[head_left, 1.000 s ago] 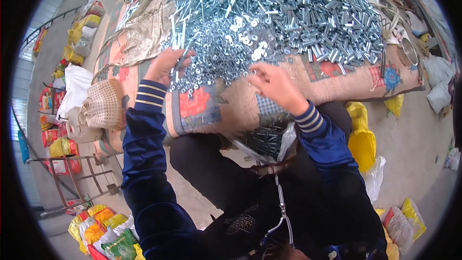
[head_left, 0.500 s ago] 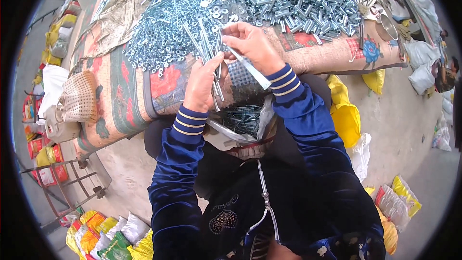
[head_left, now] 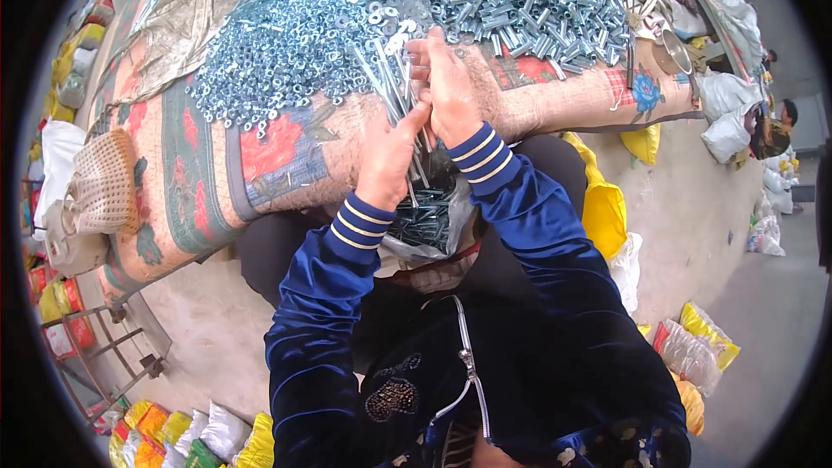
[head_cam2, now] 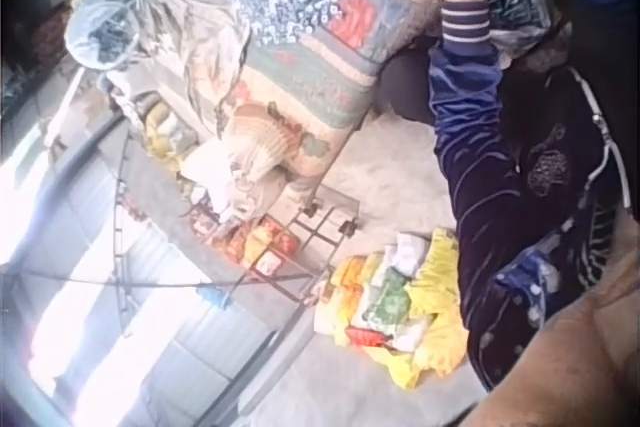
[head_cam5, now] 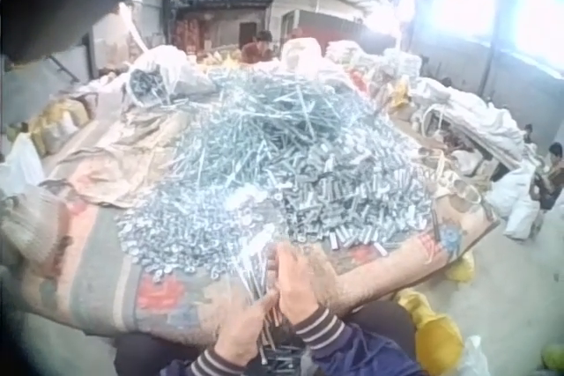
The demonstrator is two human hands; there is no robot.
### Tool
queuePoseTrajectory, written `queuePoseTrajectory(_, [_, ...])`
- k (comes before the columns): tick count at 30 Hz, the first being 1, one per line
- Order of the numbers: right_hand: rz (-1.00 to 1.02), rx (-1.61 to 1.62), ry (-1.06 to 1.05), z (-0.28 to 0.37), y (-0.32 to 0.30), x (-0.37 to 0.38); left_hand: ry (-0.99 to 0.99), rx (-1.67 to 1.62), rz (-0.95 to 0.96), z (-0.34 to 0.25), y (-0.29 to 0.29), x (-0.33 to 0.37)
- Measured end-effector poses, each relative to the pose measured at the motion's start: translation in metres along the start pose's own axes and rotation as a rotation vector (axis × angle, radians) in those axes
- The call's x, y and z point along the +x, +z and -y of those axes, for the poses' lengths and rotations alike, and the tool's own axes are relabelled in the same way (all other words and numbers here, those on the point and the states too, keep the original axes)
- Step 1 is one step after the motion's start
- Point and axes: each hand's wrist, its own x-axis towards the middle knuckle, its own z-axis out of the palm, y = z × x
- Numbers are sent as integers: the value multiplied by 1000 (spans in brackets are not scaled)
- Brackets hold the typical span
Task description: The person assembles fasteners by picking up metal rods and sliding washers and nuts onto each rod by hand.
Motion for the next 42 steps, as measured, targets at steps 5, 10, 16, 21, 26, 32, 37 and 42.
queuePoseTrajectory(5, [143,-218,-2,9,6,1,12,-19,115,-5,-15,-2])
queuePoseTrajectory(10, [-120,-39,-183,24,20,-5,-109,-250,85,1,-32,1])
queuePoseTrajectory(16, [-145,229,-723,73,-19,8,-275,-370,301,-3,-27,-7])
queuePoseTrajectory(21, [306,-493,-1100,40,12,-44,-374,-751,644,1,-37,-9])
queuePoseTrajectory(26, [773,-828,-1253,17,5,-84,-217,-701,384,-30,-33,-19])
queuePoseTrajectory(32, [1024,-820,-770,70,8,-111,-222,-395,348,-25,-69,-17])
queuePoseTrajectory(37, [722,-1010,-551,92,1,-29,-393,-292,659,-33,-50,-38])
queuePoseTrajectory(42, [1096,-850,0,100,8,-18,-451,-289,787,-26,-50,-47])
